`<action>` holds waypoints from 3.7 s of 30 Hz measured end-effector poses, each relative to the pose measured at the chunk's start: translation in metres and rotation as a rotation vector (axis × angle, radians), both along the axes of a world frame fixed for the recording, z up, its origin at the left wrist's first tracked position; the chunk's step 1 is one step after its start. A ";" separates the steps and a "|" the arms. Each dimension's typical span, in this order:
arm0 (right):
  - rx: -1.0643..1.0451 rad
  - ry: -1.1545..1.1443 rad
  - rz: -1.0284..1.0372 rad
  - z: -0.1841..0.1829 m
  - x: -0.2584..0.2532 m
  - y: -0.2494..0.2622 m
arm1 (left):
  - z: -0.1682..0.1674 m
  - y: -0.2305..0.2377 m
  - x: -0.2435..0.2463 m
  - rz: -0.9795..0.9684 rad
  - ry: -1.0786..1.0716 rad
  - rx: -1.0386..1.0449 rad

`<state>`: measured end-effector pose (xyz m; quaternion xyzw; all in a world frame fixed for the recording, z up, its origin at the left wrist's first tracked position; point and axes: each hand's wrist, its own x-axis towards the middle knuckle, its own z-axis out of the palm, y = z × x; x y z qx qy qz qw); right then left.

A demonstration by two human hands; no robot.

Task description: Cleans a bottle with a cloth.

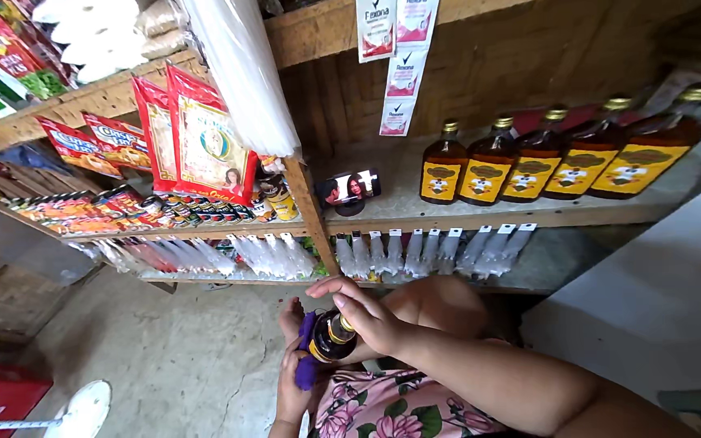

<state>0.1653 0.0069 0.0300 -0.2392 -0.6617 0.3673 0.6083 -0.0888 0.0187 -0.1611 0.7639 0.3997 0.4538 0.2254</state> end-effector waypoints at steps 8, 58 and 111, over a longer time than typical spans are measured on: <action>-0.021 0.005 -0.052 0.000 0.010 0.006 | 0.069 -0.006 0.035 0.077 -0.413 -0.489; -0.205 0.123 -0.086 0.017 -0.005 -0.023 | 0.078 0.001 0.057 -0.067 -0.148 0.214; 0.093 0.058 -0.124 0.010 0.009 -0.004 | 0.080 0.016 0.070 -0.157 -0.126 0.359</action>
